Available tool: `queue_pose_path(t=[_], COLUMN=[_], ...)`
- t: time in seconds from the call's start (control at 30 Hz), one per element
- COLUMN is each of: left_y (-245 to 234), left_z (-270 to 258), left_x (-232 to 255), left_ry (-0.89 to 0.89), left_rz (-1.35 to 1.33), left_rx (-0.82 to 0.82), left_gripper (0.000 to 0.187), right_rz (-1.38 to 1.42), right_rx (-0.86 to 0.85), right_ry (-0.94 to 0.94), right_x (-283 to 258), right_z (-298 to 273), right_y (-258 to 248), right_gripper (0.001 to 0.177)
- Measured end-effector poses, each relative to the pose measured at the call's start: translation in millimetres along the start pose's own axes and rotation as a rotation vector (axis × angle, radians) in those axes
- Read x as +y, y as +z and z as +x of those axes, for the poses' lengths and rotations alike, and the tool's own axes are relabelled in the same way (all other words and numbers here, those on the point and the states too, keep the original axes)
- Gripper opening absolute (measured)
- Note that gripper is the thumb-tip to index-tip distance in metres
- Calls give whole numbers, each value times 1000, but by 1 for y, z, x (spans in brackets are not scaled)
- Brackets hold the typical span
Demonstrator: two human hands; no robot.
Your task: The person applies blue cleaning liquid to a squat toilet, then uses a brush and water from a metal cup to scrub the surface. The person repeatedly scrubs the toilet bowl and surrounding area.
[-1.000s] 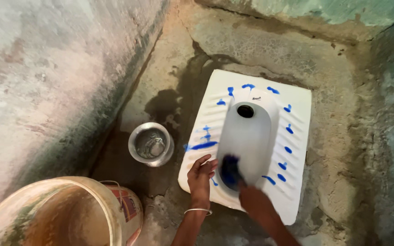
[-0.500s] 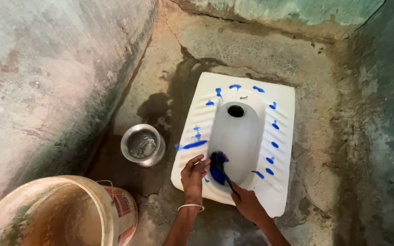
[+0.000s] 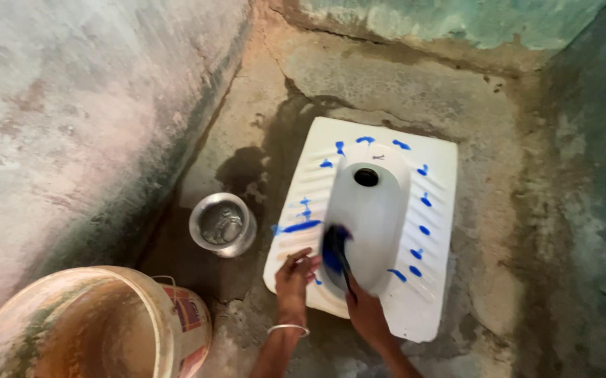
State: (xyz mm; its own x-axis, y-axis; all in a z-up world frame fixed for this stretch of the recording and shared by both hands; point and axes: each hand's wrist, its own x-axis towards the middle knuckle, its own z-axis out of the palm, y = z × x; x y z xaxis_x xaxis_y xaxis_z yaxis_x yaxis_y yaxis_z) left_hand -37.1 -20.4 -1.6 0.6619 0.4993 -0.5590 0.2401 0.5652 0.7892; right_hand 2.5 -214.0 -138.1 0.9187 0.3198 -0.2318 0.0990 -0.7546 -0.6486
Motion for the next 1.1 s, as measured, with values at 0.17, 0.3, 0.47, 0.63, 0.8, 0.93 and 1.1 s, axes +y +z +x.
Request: queue_pose_path(t=[0.17, 0.3, 0.47, 0.63, 0.8, 0.93, 1.1], left_y=[12, 14, 4, -1, -5, -13, -14], left_z=[4, -3, 12, 30, 41, 47, 56], left_x=[-17, -15, 2, 8, -9, -16, -6], left_ry=[-62, -163, -159, -259, -268, -205, -219], left_rz=[-38, -9, -45, -36, -79, -117, -157], left_rx=[-29, -48, -35, 45, 21, -7, 28], left_gripper=[29, 31, 31, 31, 31, 31, 30], right_rz=[25, 433, -77, -248, -167, -93, -218], right_rx=[57, -121, 154, -53, 92, 103, 53], right_ry=[-52, 394, -167, 21, -11, -5, -19], right_x=[5, -13, -22, 6, 12, 8, 2], right_z=[45, 149, 98, 37, 168, 147, 56], right_y=[-12, -20, -2, 9, 9, 17, 32], right_gripper=[49, 52, 54, 63, 58, 61, 68])
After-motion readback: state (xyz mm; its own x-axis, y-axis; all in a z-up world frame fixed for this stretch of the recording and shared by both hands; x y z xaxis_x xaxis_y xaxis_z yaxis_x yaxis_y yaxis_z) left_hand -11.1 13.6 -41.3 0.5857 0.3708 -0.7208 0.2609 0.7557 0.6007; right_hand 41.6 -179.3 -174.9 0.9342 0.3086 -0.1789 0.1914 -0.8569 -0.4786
